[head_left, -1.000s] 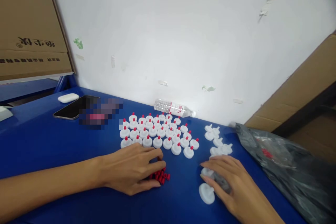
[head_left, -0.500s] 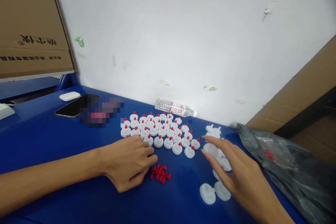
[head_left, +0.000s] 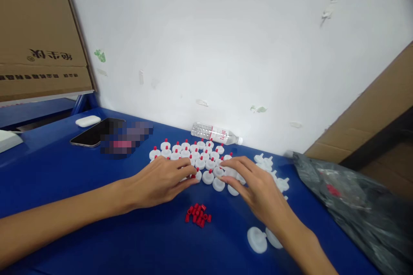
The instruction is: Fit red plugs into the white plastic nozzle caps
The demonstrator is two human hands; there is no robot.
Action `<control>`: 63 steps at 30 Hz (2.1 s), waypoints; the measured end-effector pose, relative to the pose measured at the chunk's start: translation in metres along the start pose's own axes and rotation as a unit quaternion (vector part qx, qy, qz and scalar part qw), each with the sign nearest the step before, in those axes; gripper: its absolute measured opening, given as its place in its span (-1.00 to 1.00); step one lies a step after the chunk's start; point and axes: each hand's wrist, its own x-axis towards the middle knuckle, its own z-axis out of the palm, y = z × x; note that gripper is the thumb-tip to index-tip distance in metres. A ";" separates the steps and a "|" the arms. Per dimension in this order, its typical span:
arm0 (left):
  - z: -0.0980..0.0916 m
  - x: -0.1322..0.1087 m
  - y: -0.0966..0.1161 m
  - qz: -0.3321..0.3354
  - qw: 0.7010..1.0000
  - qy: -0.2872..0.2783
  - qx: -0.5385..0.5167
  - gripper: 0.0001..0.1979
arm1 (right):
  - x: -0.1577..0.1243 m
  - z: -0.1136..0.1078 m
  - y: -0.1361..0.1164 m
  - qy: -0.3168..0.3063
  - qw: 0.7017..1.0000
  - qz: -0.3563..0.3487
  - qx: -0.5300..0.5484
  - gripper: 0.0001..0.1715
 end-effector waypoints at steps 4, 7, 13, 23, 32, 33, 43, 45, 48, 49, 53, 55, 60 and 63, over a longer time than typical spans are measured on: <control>0.006 -0.003 -0.001 -0.026 0.993 0.061 -0.101 -0.80 | -0.006 0.013 -0.005 0.007 1.000 -0.008 0.019 -0.53; 0.011 -0.004 0.003 -0.032 0.983 0.074 -0.167 -0.76 | -0.007 0.019 -0.013 0.023 0.999 -0.026 0.030 -0.50; 0.015 -0.005 0.011 -0.058 0.972 0.102 -0.202 -0.75 | -0.007 0.017 -0.019 0.048 0.998 -0.041 0.027 -0.52; 0.011 -0.004 0.014 0.002 0.955 0.081 -0.285 -0.69 | -0.011 0.018 -0.025 0.055 0.995 -0.077 0.043 -0.55; 0.017 -0.012 0.007 0.062 0.944 -0.015 -0.324 -0.67 | -0.016 0.011 -0.033 0.055 0.984 -0.077 0.154 -0.89; 0.016 -0.013 0.007 0.069 0.944 -0.022 -0.321 -0.68 | -0.017 0.009 -0.035 0.053 0.982 -0.083 0.159 -0.90; 0.008 -0.011 0.011 0.109 0.951 -0.017 -0.288 -0.68 | -0.020 0.014 -0.039 0.017 0.977 -0.043 0.208 -0.87; 0.007 -0.011 0.012 0.115 0.949 -0.017 -0.291 -0.67 | -0.021 0.014 -0.039 0.015 0.973 -0.036 0.228 -0.83; 0.005 -0.011 0.013 0.117 0.943 -0.022 -0.310 -0.66 | -0.022 0.014 -0.038 -0.002 0.969 -0.019 0.245 -0.82; 0.005 -0.011 0.013 0.114 0.941 -0.026 -0.317 -0.66 | -0.022 0.014 -0.038 -0.005 0.970 -0.016 0.244 -0.81; 0.005 -0.007 0.014 0.100 0.949 0.007 -0.300 -0.72 | -0.019 0.014 -0.039 0.023 0.976 -0.040 0.214 -0.73; 0.004 -0.004 0.014 0.080 0.961 0.048 -0.261 -0.79 | -0.016 0.012 -0.038 0.028 0.982 -0.056 0.180 -0.68; 0.002 -0.002 0.009 -0.005 0.979 0.070 -0.193 -0.77 | 0.007 -0.007 -0.009 0.104 0.994 -0.003 0.014 -0.79; 0.002 -0.004 0.004 -0.006 0.987 0.037 -0.155 -0.75 | 0.030 -0.020 0.029 0.046 0.992 0.103 -0.049 -0.86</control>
